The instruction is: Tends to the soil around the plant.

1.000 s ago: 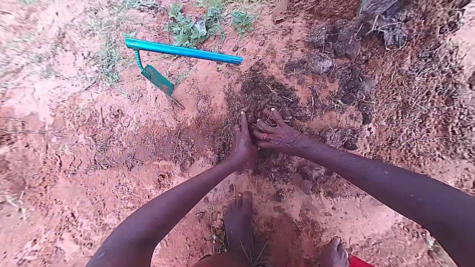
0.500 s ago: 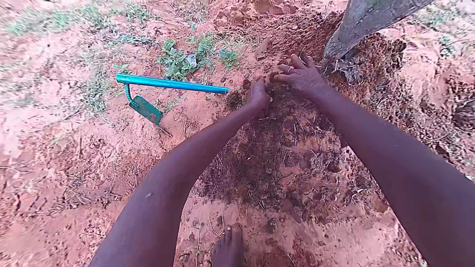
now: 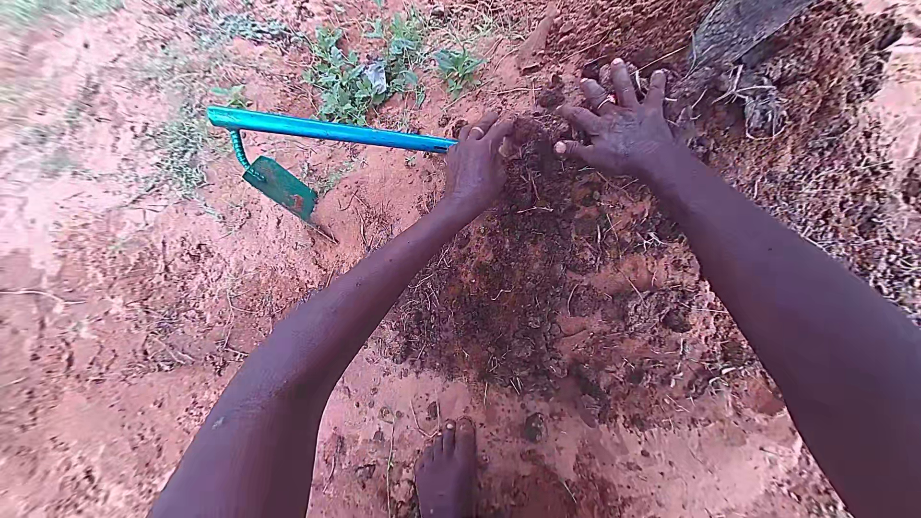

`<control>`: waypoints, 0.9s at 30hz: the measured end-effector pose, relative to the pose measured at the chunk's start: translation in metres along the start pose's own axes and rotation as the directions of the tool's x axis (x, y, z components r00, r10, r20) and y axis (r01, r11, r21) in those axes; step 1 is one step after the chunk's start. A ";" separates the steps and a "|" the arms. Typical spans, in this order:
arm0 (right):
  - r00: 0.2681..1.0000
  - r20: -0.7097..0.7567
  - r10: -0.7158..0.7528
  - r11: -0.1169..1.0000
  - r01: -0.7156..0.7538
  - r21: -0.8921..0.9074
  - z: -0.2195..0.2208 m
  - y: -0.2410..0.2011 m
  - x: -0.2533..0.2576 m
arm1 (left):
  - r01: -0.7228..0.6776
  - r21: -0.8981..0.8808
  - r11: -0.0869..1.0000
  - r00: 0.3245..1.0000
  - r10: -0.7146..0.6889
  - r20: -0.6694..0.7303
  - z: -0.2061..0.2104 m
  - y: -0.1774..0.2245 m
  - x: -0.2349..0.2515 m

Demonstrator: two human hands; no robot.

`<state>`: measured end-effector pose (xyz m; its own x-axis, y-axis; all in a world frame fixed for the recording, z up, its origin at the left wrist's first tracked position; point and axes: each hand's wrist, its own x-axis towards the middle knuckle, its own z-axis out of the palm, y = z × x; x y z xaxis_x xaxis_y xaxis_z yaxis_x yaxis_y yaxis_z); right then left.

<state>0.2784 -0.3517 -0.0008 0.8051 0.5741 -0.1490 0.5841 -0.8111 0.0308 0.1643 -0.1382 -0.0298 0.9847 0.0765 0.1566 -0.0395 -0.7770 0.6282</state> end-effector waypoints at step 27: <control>0.997 -0.019 -0.074 0.995 0.073 -0.068 -0.006 -0.051 0.011 | 0.133 -0.197 0.971 0.963 -0.080 0.257 0.055 0.024 -0.015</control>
<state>0.2577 -0.3034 0.0020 0.7613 0.6347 -0.1322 0.6468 -0.7577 0.0868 0.1583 -0.1923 -0.0587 0.9951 -0.0246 -0.0956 0.0597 -0.6217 0.7810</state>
